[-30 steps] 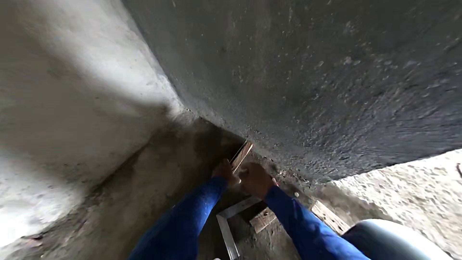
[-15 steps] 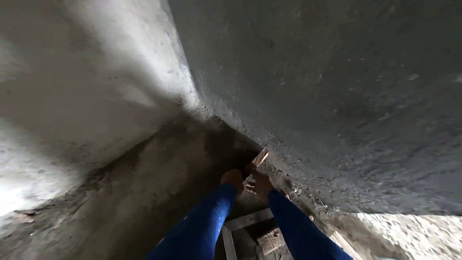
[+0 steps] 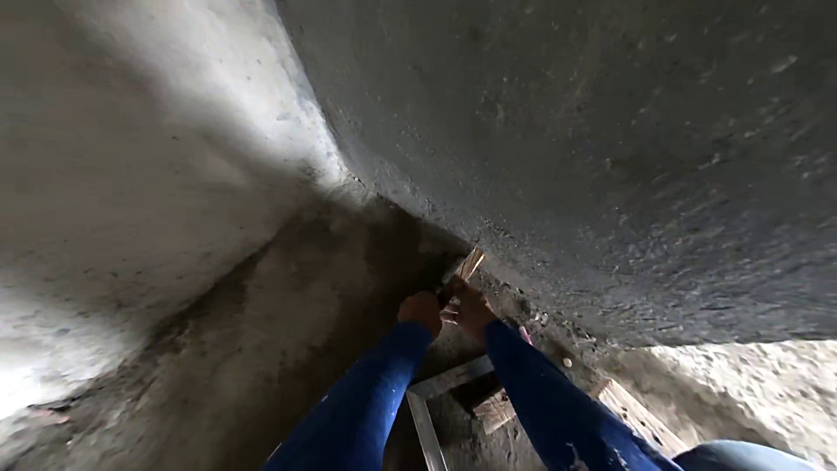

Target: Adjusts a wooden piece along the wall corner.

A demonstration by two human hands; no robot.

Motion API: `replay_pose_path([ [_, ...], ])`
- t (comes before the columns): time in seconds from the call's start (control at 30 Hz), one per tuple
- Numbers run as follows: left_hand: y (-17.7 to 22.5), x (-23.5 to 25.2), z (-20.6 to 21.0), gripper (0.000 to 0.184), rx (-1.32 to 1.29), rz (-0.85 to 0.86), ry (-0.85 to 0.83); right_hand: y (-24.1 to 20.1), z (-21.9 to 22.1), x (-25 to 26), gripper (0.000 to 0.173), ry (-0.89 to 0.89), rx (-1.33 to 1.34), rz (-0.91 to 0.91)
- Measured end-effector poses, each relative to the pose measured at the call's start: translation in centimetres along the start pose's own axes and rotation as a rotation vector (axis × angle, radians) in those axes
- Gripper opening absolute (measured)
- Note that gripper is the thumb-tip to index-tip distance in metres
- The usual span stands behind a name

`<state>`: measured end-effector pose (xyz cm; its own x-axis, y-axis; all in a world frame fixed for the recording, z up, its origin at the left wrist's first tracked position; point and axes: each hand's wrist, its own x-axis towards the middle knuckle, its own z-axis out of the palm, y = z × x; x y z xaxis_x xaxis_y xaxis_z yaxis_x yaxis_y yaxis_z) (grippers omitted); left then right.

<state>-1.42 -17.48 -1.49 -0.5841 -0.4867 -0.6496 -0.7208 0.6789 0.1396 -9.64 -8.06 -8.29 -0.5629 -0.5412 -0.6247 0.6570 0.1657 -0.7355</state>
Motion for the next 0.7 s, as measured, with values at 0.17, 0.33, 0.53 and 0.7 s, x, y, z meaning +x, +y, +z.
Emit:
replay_pose_path([
  [0.17,-0.2,0.3,0.1,0.038,0.013,0.000,0.009,-0.4,0.4,0.3,0.044,0.038,0.006,0.021],
  [0.33,-0.1,-0.1,-0.4,0.046,0.008,-0.021,0.038,-1.1,0.4,-0.3,0.052,0.013,0.045,0.012],
  [0.53,0.7,-1.3,-1.8,0.053,0.083,-0.041,0.021,-1.1,0.6,-0.2,0.059,-0.028,0.132,0.010],
  [0.7,0.8,-1.0,-1.4,0.051,0.102,0.002,-0.004,-1.6,0.0,-0.2,0.047,-0.022,0.120,0.029],
])
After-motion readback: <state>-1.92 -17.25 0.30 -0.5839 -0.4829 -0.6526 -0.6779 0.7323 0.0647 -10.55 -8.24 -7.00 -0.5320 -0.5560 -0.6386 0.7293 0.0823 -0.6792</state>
